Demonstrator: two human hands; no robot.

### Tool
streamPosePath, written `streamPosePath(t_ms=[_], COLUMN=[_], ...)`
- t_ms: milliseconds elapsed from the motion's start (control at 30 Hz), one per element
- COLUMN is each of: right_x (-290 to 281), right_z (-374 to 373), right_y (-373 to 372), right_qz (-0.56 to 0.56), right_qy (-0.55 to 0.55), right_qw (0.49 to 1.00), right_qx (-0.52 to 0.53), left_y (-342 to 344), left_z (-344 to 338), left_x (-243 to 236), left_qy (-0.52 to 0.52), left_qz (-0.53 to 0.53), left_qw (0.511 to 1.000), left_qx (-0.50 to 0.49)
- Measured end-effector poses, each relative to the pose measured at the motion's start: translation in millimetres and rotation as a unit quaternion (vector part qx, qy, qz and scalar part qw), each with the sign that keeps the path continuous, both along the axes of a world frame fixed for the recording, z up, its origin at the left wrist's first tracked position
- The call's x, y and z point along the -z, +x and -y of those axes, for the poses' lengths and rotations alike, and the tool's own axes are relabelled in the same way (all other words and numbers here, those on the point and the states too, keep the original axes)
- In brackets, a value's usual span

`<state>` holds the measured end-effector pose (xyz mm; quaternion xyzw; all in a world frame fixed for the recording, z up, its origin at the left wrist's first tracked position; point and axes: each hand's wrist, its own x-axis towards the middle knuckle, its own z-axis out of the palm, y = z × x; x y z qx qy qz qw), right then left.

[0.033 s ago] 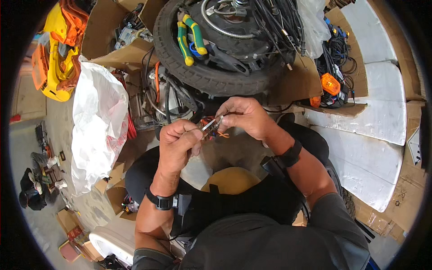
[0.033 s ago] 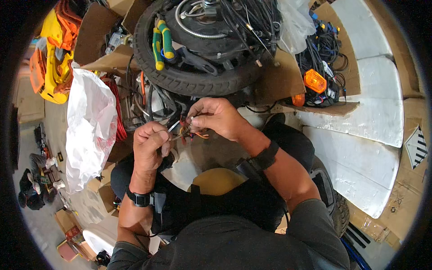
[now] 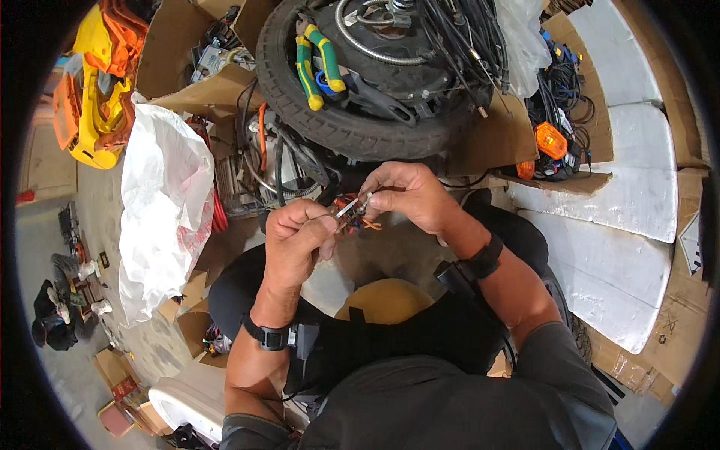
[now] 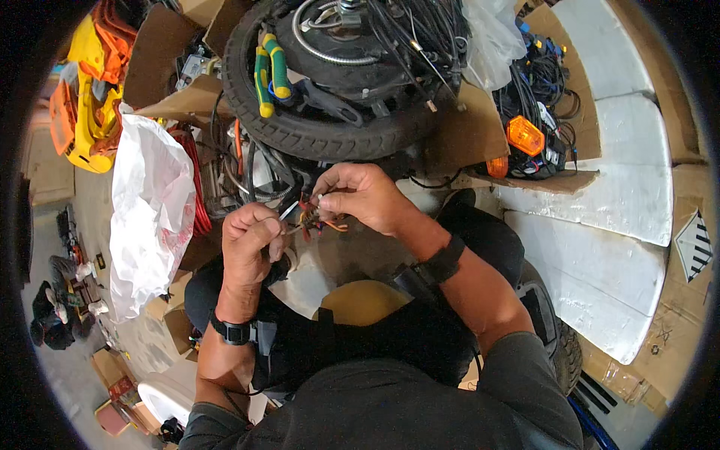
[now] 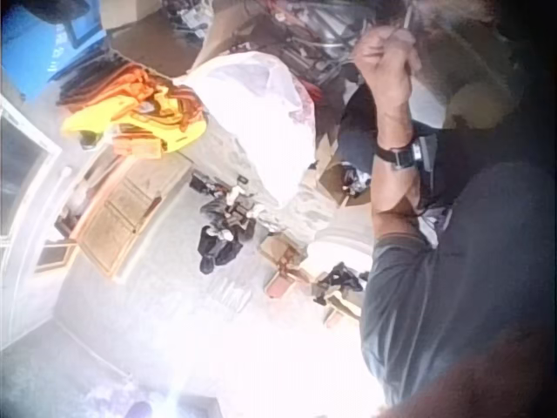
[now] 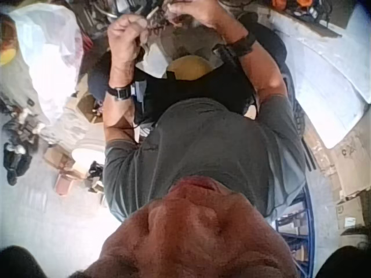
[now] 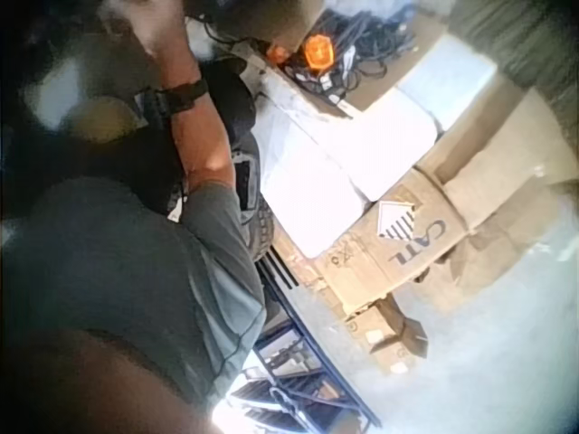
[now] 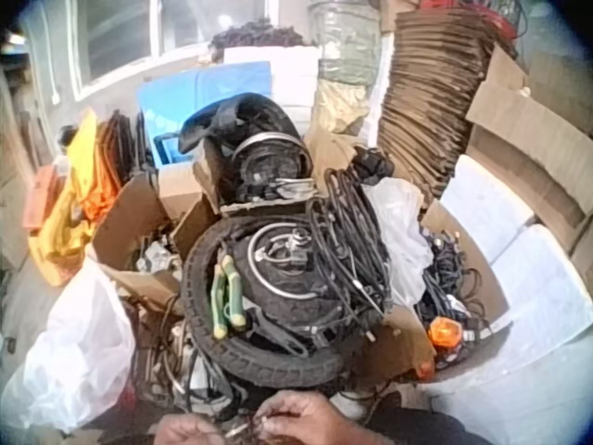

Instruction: The recorder is organizing and stripping electrical wires on a motorcycle hub motor.

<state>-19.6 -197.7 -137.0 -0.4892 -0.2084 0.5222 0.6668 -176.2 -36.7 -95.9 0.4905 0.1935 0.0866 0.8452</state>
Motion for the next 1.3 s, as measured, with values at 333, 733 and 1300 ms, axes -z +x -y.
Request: streamPosePath(t_ms=[333, 733, 1300], right_x=[-2.4, -4.3, -2.9], right_z=[1.5, -0.4, 0.5], right_y=[-0.4, -7.6, -8.6], right_qz=[-0.038, -0.080, -0.059], right_qy=[0.008, 0.033, 0.020], right_qw=[0.999, 0.996, 0.998], right_qx=[0.026, 0.003, 0.000], left_y=[2.7, 7.9, 7.7], left_z=[0.4, 4.1, 4.3], left_x=[-2.3, -6.7, -0.3], left_qy=[0.054, 0.088, 0.113], left_qz=[-0.062, -0.106, -0.103], left_qw=[0.996, 0.990, 0.988], left_qx=[-0.022, 0.011, 0.019])
